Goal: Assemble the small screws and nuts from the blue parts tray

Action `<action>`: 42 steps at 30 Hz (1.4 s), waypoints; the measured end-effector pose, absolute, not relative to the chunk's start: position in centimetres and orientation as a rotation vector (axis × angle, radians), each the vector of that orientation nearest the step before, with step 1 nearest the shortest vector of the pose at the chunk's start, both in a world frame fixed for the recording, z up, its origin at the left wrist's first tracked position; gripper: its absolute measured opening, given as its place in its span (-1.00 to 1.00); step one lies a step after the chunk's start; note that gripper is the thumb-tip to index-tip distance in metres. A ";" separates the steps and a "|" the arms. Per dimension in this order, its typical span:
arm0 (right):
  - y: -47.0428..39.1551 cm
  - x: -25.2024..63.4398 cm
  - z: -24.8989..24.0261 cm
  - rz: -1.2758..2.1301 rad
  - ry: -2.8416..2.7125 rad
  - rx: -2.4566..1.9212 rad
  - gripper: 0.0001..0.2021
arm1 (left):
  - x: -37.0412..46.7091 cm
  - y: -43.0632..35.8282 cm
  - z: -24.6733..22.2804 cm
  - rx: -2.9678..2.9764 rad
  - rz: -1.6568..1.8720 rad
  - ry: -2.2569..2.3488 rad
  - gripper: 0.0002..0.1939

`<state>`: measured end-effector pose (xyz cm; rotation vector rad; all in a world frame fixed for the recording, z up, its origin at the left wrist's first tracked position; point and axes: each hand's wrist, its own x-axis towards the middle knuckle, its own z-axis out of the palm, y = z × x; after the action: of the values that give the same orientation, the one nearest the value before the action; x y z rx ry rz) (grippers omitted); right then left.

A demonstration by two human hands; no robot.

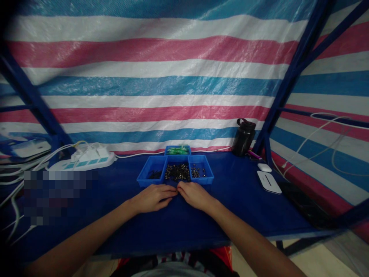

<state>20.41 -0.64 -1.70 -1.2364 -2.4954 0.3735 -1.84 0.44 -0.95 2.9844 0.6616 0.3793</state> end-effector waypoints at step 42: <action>-1.1 20.3 -1.1 0.263 -2.524 -1.244 -0.85 | -1.0 -0.5 -0.6 3.243 0.248 0.610 -0.66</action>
<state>20.26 -1.10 -1.09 -1.2442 -2.5240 0.2627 -1.03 -0.47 -0.59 3.2431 0.6104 0.2484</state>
